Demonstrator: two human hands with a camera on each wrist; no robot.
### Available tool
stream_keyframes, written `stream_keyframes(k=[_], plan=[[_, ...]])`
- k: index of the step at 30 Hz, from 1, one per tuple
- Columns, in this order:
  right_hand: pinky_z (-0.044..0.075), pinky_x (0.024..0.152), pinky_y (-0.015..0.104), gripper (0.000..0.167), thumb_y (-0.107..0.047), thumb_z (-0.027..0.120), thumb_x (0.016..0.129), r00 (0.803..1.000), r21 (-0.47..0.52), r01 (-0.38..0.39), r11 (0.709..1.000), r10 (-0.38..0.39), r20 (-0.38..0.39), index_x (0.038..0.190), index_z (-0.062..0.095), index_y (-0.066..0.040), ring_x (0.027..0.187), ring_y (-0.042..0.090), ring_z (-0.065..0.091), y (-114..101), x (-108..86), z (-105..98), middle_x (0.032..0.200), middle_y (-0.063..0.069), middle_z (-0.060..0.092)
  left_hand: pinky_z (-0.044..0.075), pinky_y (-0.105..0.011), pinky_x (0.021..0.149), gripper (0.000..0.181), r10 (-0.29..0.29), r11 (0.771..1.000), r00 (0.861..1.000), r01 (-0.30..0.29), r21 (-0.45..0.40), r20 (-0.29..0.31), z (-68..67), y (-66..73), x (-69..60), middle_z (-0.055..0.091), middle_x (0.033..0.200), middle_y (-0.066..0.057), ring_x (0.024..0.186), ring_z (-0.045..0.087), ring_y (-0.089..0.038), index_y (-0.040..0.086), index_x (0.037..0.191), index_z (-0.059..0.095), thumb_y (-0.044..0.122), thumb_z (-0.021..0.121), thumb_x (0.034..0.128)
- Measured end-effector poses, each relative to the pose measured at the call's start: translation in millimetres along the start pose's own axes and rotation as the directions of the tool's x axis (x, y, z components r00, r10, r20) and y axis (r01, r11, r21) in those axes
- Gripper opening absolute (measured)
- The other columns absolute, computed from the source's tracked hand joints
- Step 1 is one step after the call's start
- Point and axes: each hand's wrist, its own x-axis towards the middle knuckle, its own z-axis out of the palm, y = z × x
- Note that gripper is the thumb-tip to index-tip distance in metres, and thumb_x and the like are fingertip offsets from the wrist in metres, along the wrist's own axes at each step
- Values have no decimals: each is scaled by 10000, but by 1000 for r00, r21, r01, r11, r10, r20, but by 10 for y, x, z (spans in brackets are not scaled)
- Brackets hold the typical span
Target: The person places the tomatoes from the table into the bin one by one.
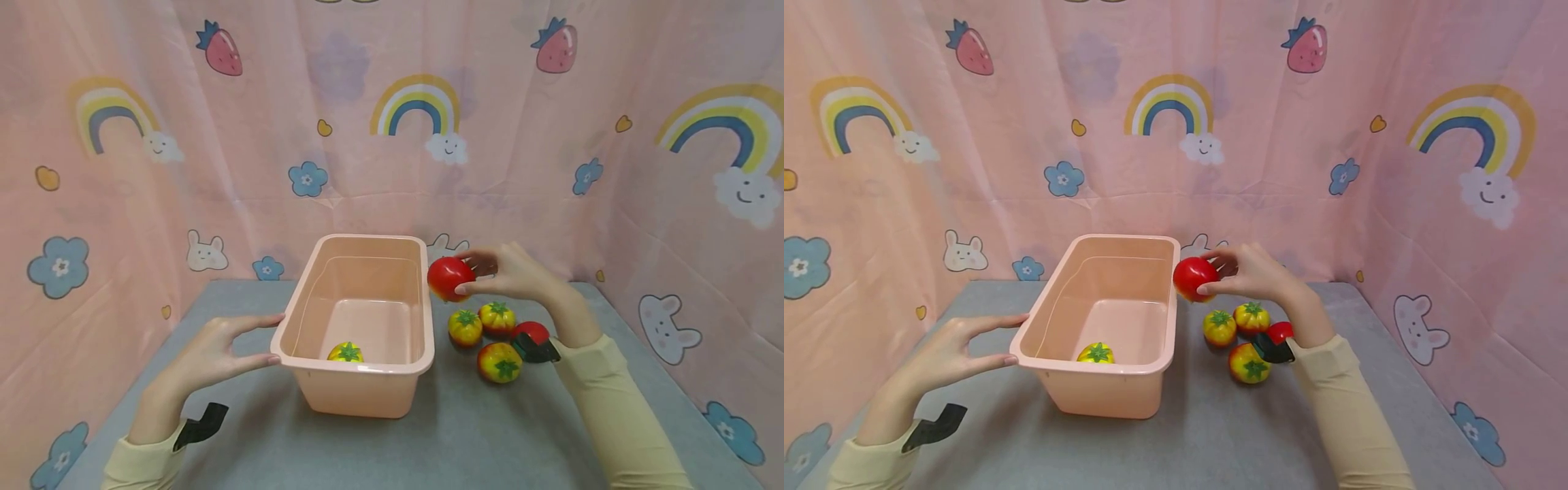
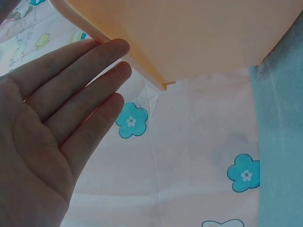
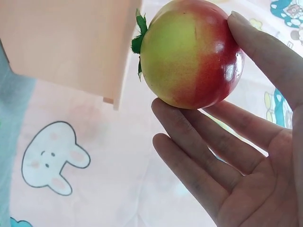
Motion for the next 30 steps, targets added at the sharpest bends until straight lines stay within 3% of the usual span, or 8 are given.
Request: stream_keyframes(k=[7, 30], plan=[[572, 778, 373, 583, -427, 805, 722, 1000, 30, 26, 999, -26, -16, 1191, 641, -121, 918, 187, 692, -61, 51, -7, 1073, 51, 712, 519, -409, 886, 566, -2, 1000, 1000, 2, -11, 2, 11, -1, -6, 642, 1214, 126, 1108, 622, -112, 244, 1265, 624, 426, 779, 752], [566, 803, 366, 564, -375, 805, 738, 991, 31, 124, 992, -125, 38, 1218, 631, -134, 935, 172, 690, -333, 320, 22, 1061, 36, 714, 517, -422, 896, 563, -10, 1000, 1000, 10, -26, 1, 7, 6, -7, 632, 1236, 114, 1120, 617, -119, 235, 1270, 620, 407, 780, 759]])
